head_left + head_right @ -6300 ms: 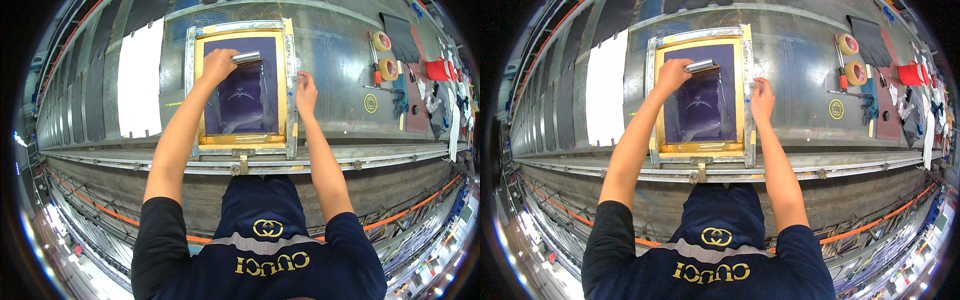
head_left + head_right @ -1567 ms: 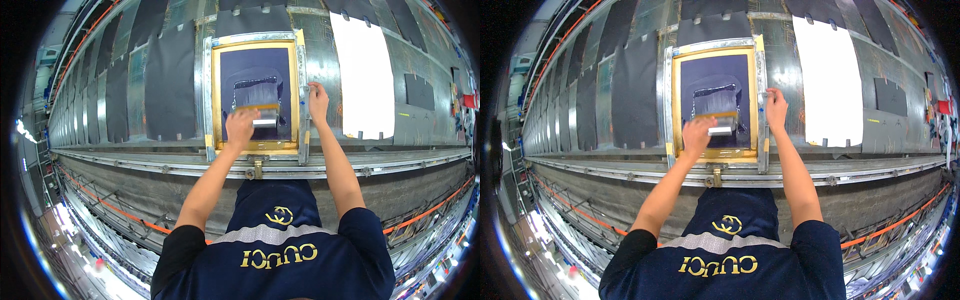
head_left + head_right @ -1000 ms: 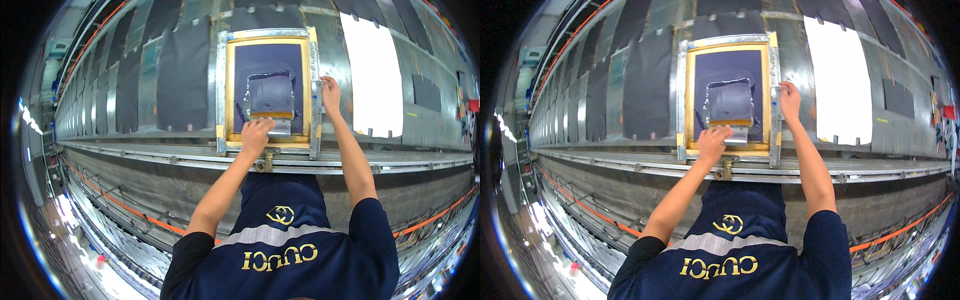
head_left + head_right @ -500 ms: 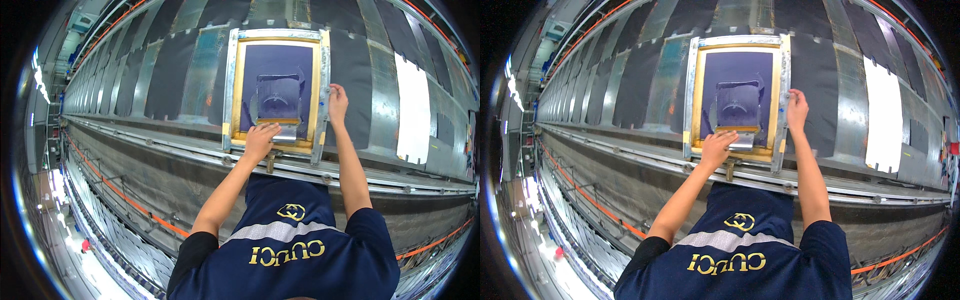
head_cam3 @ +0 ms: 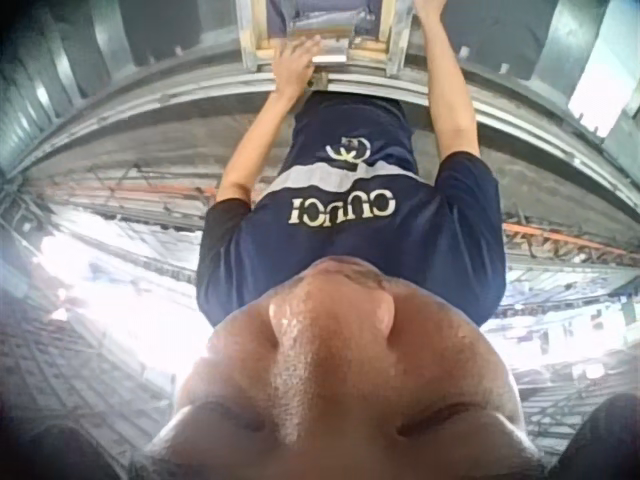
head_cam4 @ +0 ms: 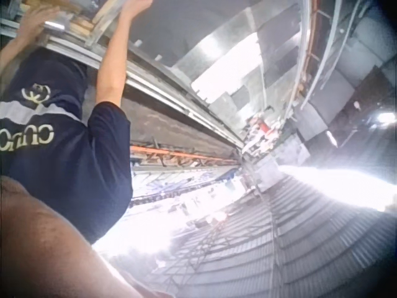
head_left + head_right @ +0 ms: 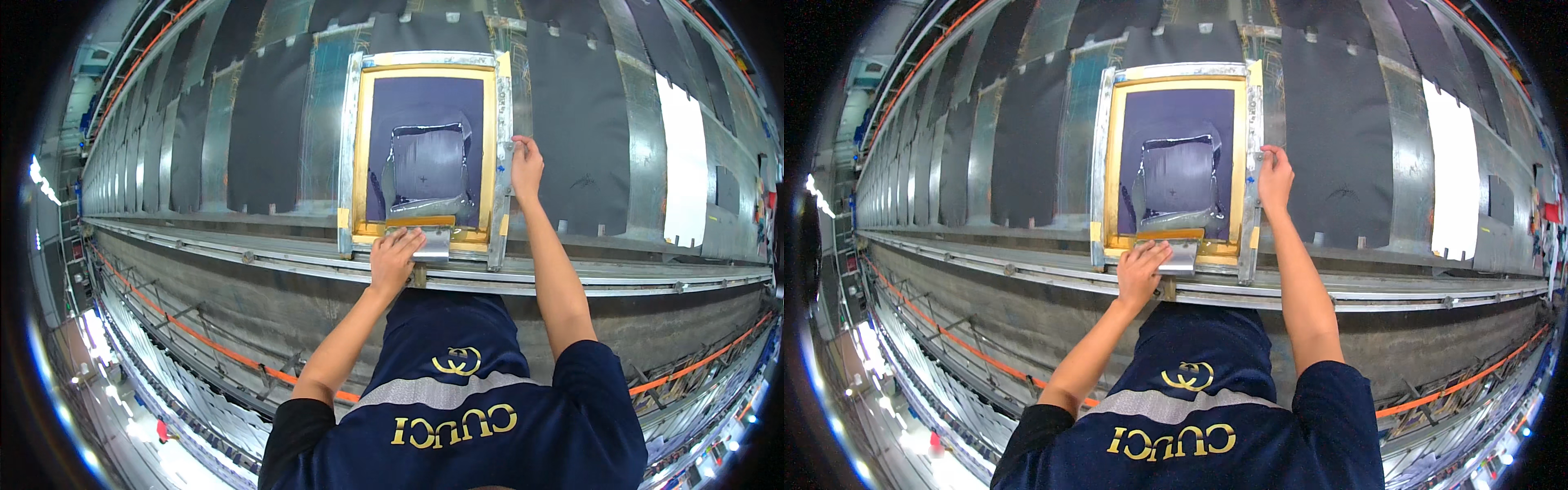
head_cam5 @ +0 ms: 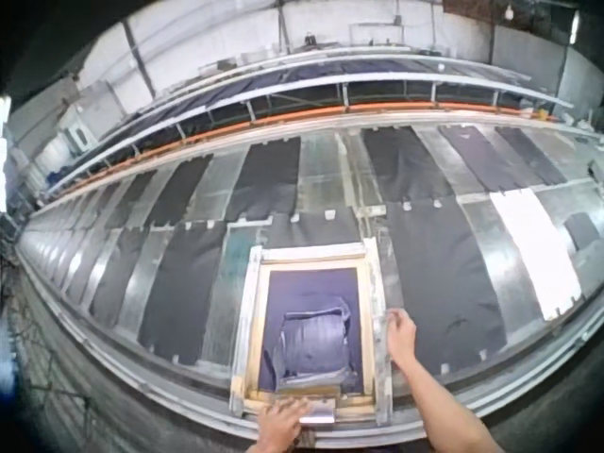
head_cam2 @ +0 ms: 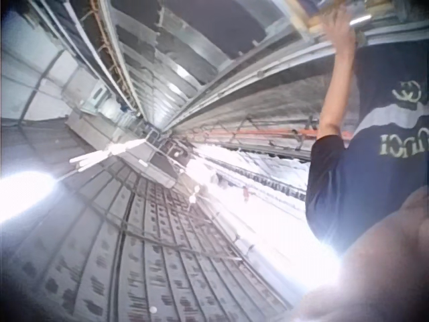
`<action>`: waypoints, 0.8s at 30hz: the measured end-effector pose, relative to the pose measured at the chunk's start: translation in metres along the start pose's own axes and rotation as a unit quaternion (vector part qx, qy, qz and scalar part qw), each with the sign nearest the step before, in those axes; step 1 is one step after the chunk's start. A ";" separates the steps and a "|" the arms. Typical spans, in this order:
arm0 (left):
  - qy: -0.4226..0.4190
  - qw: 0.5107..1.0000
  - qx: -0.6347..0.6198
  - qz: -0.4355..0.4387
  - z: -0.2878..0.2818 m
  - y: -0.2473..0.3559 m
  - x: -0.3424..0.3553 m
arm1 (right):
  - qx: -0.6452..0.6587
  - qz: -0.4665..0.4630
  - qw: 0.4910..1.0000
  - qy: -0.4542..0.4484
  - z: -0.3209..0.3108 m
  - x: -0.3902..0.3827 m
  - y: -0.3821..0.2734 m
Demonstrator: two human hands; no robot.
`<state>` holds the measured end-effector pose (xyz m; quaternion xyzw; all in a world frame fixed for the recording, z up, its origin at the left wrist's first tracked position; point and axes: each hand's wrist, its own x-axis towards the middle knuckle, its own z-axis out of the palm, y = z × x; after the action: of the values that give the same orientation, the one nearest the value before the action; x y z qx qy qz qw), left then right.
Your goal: The person performs screen printing on a garment laid on a conveyor table. They use a squeegee to pull ink across a screen frame, then lift the screen to reveal the printed design. The person repeats this process on multiple garments along the line.
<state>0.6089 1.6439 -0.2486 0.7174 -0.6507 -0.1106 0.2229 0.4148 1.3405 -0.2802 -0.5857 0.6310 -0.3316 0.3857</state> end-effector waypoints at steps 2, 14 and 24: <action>-0.013 0.999 0.031 0.008 0.001 -0.001 0.002 | 0.022 0.008 1.000 -0.001 0.001 0.000 0.001; 0.048 0.997 0.057 -0.014 0.008 -0.057 0.218 | 0.005 0.028 1.000 -0.010 -0.001 0.003 -0.004; 0.074 0.995 0.041 0.043 0.005 -0.033 0.103 | 0.015 0.028 0.999 0.011 0.004 0.005 0.000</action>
<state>0.6494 1.5437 -0.2545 0.7032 -0.6668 -0.0207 0.2457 0.4181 1.3357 -0.2822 -0.5584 0.6459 -0.3369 0.3968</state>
